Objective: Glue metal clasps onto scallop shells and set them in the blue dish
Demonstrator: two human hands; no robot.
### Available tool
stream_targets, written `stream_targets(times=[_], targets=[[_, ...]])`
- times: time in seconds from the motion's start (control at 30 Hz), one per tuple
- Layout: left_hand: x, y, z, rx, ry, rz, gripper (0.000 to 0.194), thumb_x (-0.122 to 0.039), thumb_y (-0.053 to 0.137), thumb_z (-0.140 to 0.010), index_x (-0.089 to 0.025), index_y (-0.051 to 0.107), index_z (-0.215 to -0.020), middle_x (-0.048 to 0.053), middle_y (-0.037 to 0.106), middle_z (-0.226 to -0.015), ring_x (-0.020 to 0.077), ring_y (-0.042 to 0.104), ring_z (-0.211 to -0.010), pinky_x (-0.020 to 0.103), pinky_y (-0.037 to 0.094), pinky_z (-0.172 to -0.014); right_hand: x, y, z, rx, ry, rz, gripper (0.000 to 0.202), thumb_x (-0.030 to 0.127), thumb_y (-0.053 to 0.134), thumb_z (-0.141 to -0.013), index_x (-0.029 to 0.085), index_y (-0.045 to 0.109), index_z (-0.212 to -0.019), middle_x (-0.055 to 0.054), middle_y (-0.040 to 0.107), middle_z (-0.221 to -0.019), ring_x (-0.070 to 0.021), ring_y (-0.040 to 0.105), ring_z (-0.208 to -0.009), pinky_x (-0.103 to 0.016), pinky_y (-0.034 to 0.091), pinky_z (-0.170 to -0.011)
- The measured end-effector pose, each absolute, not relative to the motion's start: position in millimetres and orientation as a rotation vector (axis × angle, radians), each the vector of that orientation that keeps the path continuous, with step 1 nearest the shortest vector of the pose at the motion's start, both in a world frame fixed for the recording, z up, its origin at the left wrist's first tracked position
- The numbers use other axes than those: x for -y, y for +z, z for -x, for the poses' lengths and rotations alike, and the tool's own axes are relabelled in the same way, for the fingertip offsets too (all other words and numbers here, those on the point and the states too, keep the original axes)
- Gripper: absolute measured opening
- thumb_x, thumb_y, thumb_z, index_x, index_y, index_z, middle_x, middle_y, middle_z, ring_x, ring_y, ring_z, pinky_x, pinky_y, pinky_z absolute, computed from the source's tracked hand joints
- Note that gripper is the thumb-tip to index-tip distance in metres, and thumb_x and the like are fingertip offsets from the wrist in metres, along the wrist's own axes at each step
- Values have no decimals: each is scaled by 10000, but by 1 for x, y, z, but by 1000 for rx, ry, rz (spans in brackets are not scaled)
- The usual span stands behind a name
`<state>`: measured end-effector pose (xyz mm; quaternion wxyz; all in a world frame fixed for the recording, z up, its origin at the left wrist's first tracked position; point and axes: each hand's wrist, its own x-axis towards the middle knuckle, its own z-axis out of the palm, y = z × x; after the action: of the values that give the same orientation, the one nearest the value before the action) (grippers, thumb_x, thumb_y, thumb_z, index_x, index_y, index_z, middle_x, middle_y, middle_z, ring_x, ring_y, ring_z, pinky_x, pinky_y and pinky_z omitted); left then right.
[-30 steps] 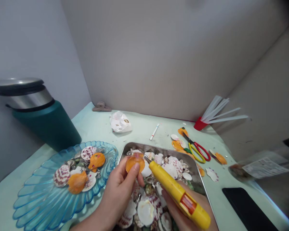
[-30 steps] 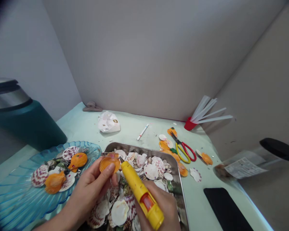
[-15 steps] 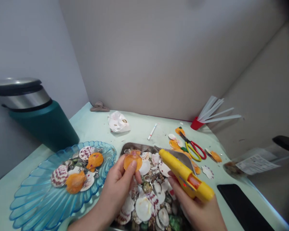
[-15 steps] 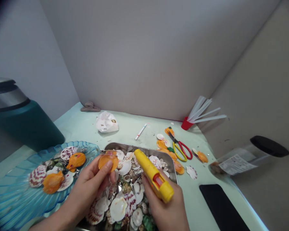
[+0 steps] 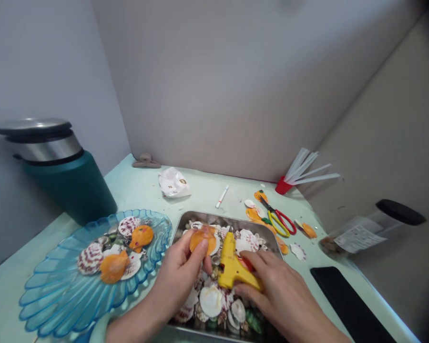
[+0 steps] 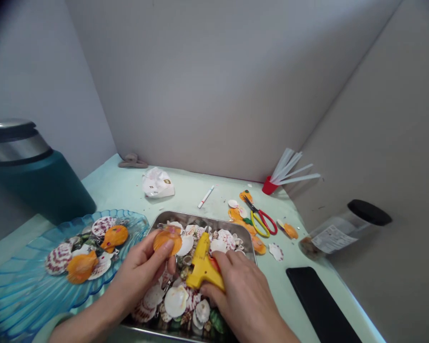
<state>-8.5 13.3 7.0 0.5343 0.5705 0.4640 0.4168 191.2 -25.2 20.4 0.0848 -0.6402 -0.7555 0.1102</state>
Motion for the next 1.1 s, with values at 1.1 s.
stream_targets(times=[1.1], targets=[[-13,8,9,-980,885,-1262,256,-418,588,-834,-180,645,-911,1,614,-704,103,505,-556,189,408,-498,3,50,-158,1670,833,1393,201,272,503,-877,198,594,-713,16,586,-616,-130,516,-536,-227,398,-493]])
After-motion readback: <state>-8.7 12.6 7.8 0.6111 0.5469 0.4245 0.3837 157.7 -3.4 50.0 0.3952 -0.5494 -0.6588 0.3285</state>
